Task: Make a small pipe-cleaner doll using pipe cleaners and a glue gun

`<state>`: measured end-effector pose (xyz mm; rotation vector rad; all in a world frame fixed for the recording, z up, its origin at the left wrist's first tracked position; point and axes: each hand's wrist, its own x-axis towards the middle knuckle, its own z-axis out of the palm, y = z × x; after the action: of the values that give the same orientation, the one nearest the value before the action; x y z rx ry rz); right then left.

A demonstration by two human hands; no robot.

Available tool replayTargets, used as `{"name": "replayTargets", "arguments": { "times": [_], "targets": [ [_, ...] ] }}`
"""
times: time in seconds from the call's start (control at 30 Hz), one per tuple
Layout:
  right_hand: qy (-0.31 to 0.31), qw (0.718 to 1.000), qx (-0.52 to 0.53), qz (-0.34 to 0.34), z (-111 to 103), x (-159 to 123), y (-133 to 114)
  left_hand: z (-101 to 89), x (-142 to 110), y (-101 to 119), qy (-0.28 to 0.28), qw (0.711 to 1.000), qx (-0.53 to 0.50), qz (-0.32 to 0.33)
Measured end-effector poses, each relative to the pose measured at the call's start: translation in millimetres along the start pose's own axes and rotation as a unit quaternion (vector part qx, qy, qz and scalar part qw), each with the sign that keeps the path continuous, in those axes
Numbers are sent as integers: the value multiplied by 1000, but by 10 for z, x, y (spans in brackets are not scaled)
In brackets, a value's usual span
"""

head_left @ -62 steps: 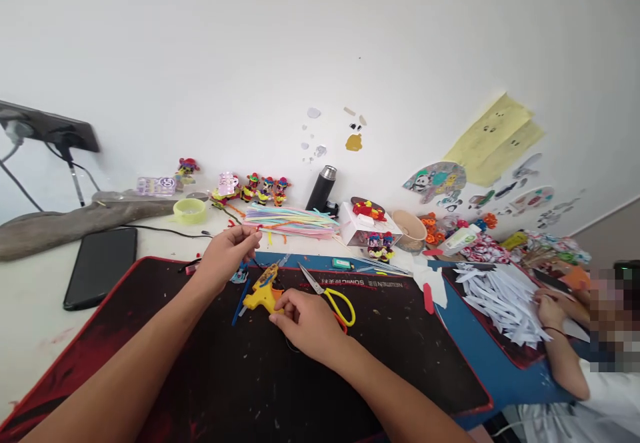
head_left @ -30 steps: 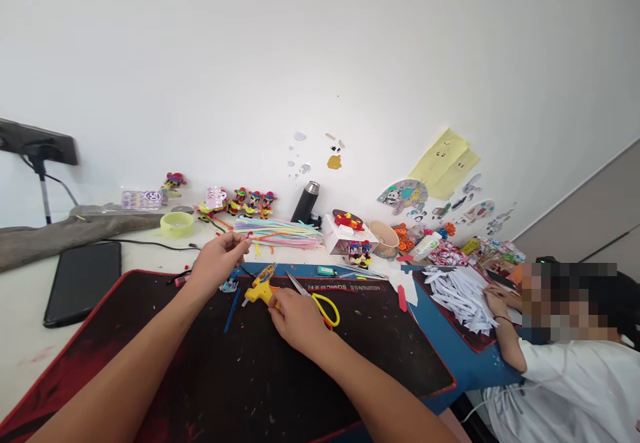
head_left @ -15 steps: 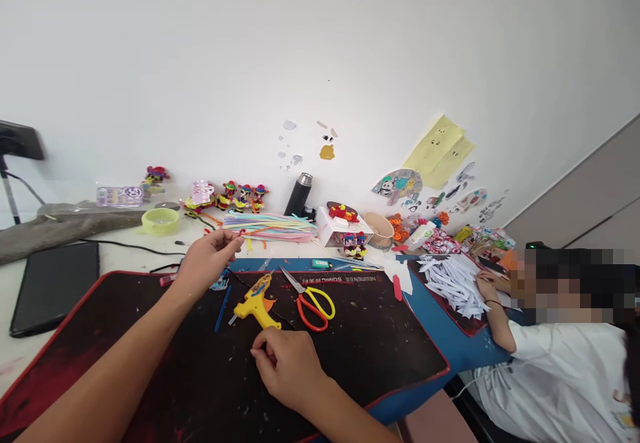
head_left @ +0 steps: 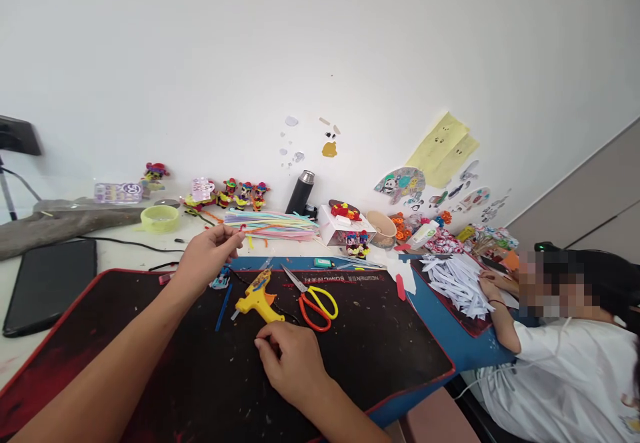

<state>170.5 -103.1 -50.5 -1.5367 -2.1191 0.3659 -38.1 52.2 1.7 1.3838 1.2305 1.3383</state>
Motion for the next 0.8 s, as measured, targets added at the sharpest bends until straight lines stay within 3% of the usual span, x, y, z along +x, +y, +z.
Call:
{"name": "replayTargets", "arguments": {
  "times": [0.3, 0.57, 0.67, 0.8],
  "targets": [
    [81, 990, 115, -16, -4, -67, 46, -4, -26, 38, 6, 1000, -11, -4],
    [113, 983, 143, -14, -22, -78, 34, -19, -39, 41, 10, 1000, -10, -24],
    [93, 988, 120, -17, -32, -92, 26, -36, -46, 76, 11, 1000, -15, -21],
    [1, 996, 56, -74, -42, -103, -7, -63, -54, 140, 15, 1000, -15, -21]
  ]
}}
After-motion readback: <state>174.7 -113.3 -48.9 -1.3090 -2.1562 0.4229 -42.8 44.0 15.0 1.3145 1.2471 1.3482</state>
